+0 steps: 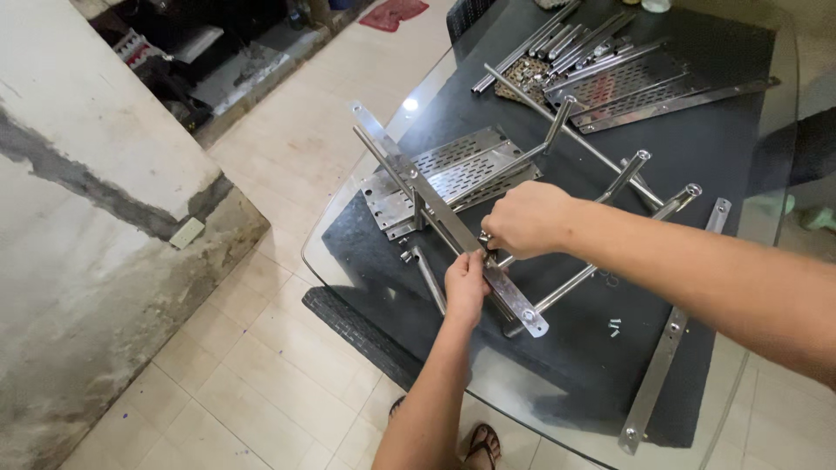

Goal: The person assembles a stainless steel rack frame on a glass table, fitting long tubes and side rails together, aligning perforated metal panels and flat rails against the frame, and driving screws by hand and with a screwdriver to fasten the joints.

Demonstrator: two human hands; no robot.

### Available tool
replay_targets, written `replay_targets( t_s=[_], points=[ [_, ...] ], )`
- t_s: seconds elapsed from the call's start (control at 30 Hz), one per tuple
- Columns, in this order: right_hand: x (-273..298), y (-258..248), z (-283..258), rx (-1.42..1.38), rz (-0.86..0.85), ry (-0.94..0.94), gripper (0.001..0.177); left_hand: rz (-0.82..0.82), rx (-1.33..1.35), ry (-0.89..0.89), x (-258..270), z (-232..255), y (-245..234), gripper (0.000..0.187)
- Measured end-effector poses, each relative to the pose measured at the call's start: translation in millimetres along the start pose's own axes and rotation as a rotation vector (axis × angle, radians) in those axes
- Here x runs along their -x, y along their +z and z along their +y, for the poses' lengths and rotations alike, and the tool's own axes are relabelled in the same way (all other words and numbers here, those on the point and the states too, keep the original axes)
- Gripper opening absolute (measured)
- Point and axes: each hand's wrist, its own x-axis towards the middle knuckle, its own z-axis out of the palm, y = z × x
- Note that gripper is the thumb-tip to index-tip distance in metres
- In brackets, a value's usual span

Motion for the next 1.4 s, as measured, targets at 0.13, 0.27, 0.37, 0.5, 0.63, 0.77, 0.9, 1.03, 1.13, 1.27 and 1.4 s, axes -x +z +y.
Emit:
replay_targets(
  t_s=[0.13,0.27,0.37,0.5,0.63,0.77,0.9,1.03,1.13,1.27,1.4],
  points=[
    [13.1,2.5,1.2,-0.066,0.028,0.085,0.029,0.014,-0.114,0.021,6.7,6.3,0.3,0.028],
    [46.6,45.4,50.9,-0.245,0.326,0.371,0.027,-0.001,-0.13,-0.018,4.1,17.7,4.5,0.032],
    [93.2,124.2,78.8,-0.795,0.847,0.451,0.025,0.085,-0.221,-0.077,14.9,27.7,4.2,0.035],
    [146.1,275.6,28.2,-2.437,0.974,0.777,0.027,0.322,-0.464,0.086,27.7,41.2,11.0,0.046],
    [166.6,387.9,-21.9,-2.497,0.833,1.265,0.033,0.438,-0.858,0.385,31.0,45.3,14.6,0.056],
    [149.9,417.5,-30.4,-1.315,0.564,1.386,0.04,0.432,-0.89,0.418,26.7,38.6,17.1,0.057],
    [124.9,393.1,-28.3,-1.0,0.268,1.573,0.067,0.394,-0.937,0.549,24.7,32.6,11.5,0.054],
    [116.7,381.1,-33.4,-1.014,0.181,1.562,0.059,0.425,-0.915,0.338,18.3,36.9,-11.4,0.053],
    [115.5,396.6,-34.7,-0.984,0.185,1.55,0.055,0.41,-0.868,0.351,6.0,44.4,-35.6,0.049],
    [113.4,422.8,-26.3,-0.947,0.161,1.54,0.056,0.397,-0.819,0.324,-20.4,54.2,-65.9,0.046],
    [122.0,416.8,-21.7,-1.047,0.213,1.6,0.06,0.38,-0.846,0.226,-59.5,68.6,-100.8,0.04]
  ],
)
